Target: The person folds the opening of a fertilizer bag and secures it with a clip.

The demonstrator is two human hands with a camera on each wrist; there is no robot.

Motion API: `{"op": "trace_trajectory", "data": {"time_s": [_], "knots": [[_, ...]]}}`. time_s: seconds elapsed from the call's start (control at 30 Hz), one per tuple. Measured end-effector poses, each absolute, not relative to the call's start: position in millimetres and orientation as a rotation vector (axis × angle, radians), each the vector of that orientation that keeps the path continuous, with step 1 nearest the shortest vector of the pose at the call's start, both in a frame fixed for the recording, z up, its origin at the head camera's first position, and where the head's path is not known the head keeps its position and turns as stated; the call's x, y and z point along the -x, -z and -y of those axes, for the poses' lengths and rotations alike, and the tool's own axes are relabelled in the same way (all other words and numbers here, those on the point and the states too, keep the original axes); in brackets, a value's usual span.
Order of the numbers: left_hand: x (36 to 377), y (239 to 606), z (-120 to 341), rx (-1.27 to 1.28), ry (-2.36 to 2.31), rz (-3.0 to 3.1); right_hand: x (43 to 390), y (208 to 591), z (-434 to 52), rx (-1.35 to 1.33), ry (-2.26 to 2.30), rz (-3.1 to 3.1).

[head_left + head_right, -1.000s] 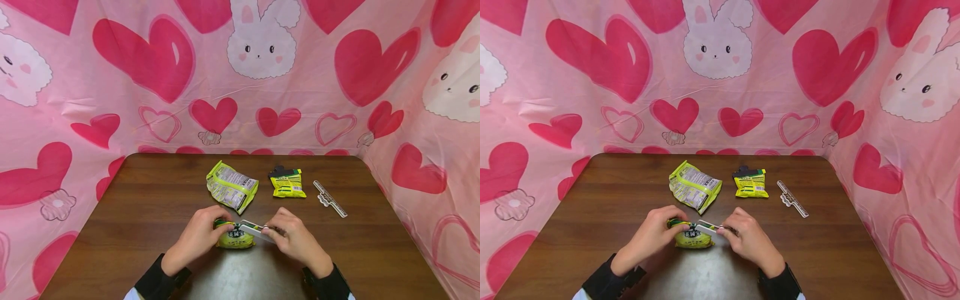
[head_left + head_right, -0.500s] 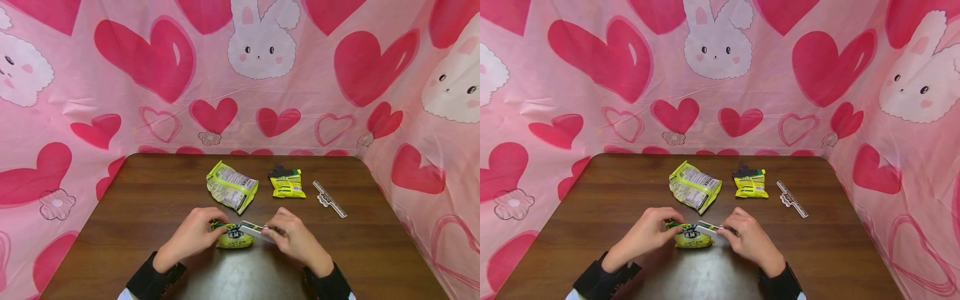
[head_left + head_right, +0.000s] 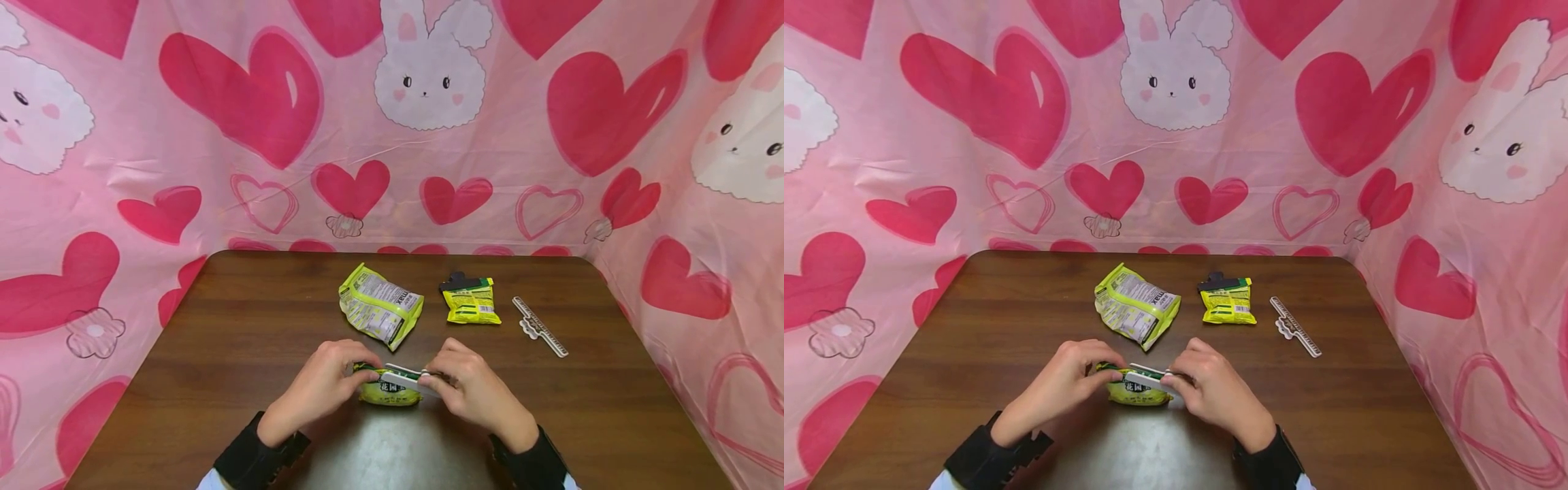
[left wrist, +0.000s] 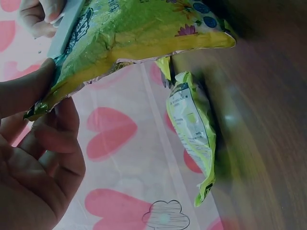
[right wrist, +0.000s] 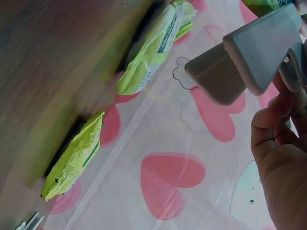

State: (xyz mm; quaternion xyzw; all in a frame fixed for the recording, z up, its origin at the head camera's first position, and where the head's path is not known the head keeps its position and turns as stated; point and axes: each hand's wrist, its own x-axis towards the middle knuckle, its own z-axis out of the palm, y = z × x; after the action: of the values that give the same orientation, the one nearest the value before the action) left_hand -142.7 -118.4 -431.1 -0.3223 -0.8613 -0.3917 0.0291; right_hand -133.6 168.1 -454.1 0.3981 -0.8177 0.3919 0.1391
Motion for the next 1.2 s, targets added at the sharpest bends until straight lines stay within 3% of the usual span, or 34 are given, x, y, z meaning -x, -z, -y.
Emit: {"op": "trace_trajectory", "data": {"time_s": [0.63,1.2], "knots": [[143.4,429.3,119.3,0.924,1.282,2.688,133.6,455.9,-165.7,-1.129,-1.124,2.405],[145.2,420.7,131.1,1.145,1.253,2.7,131.8,459.1,-165.1,-1.155,-1.135,2.41]]}}
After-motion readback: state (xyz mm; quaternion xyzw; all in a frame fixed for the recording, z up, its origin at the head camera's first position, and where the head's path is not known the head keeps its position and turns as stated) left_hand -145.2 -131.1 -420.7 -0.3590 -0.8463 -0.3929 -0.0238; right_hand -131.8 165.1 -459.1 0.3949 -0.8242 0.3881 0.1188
